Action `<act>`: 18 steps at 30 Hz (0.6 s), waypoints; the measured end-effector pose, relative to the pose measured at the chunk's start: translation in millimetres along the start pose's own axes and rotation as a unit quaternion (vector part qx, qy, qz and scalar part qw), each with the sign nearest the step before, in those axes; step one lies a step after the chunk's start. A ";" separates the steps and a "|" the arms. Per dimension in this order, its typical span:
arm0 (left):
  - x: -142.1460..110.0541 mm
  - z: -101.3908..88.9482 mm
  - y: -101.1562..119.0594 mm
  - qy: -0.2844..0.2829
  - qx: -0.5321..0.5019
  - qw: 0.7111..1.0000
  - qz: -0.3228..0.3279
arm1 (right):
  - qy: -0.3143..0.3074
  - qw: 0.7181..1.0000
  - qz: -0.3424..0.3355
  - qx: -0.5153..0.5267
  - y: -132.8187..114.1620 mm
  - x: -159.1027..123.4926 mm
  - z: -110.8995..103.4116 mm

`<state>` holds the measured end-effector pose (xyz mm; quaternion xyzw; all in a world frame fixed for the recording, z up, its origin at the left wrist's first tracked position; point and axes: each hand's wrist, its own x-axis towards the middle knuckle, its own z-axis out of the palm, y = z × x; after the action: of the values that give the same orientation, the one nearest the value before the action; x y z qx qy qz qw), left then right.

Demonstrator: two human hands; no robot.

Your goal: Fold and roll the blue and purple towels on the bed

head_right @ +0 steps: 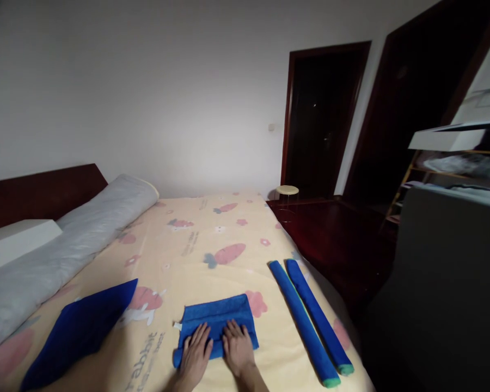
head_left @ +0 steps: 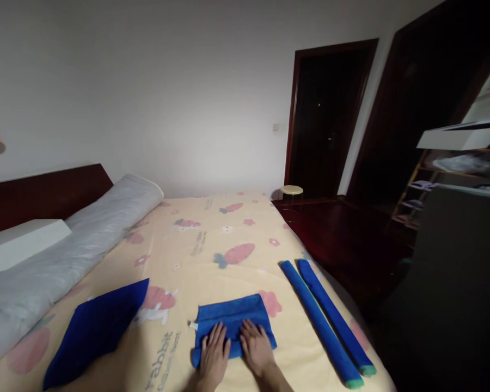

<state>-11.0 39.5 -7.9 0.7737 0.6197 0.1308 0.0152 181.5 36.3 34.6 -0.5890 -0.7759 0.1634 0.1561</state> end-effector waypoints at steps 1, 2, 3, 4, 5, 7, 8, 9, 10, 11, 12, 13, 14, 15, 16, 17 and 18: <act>-2.1 -3.2 -8.4 0.003 0.016 1.000 -0.024 | 0.009 0.999 0.033 -0.012 9.7 -0.2 -5.5; -4.5 -6.4 -16.5 0.009 0.033 0.998 -0.047 | 0.018 0.998 0.060 -0.022 19.6 -1.0 -10.8; -6.8 -9.0 -23.0 0.018 0.051 0.996 -0.068 | 0.024 0.996 0.079 -0.030 28.2 -2.1 -15.3; -8.3 -10.8 -26.8 0.028 0.066 0.994 -0.086 | 0.027 0.995 0.090 -0.035 34.0 -3.1 -18.4; -8.6 -11.6 -27.2 0.038 0.075 0.991 -0.101 | 0.028 0.995 0.094 -0.037 36.4 -3.5 -19.7; -4.8 -10.8 -17.9 0.044 0.065 0.992 -0.097 | 0.023 0.997 0.068 -0.029 30.4 -1.2 -16.9; -0.7 -9.8 -9.5 0.036 0.047 0.995 -0.076 | 0.013 0.999 0.039 -0.018 23.0 1.8 -13.3; 4.4 -8.7 -0.2 0.019 0.024 0.999 -0.045 | -0.001 1.000 0.004 -0.002 14.1 6.0 -8.9; 10.2 -8.1 8.5 -0.004 0.000 1.000 -0.011 | -0.020 0.999 -0.032 0.016 5.0 10.9 -4.5; 15.9 -8.0 15.2 -0.028 -0.020 0.999 0.020 | -0.041 0.997 -0.061 0.032 -2.8 16.1 -0.7; 20.8 -8.6 18.8 -0.046 -0.034 0.998 0.039 | -0.061 0.994 -0.079 0.043 -8.1 21.0 1.9; 24.4 -9.9 18.6 -0.057 -0.039 0.997 0.042 | -0.076 0.992 -0.083 0.047 -10.2 25.2 2.9; 26.0 -11.9 14.5 -0.057 -0.035 0.997 0.032 | -0.084 0.993 -0.073 0.043 -8.6 28.3 1.9; 25.6 -14.3 7.0 -0.048 -0.024 0.998 0.013 | -0.083 0.995 -0.050 0.031 -3.5 30.0 -0.8; 23.4 -17.0 -2.9 -0.032 -0.005 0.999 -0.007 | -0.075 0.997 -0.017 0.013 4.4 30.3 -5.0; 19.7 -19.7 -13.9 -0.012 0.018 0.999 -0.024 | -0.063 0.998 0.020 -0.009 14.0 29.4 -9.9; 15.2 -22.2 -24.6 0.010 0.042 0.998 -0.036 | -0.049 0.997 0.058 -0.031 24.0 27.5 -15.0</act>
<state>-36.3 56.7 11.7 0.7493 0.6525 0.1117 -0.0185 201.6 69.9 38.9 -0.6286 -0.7520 0.1769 0.0900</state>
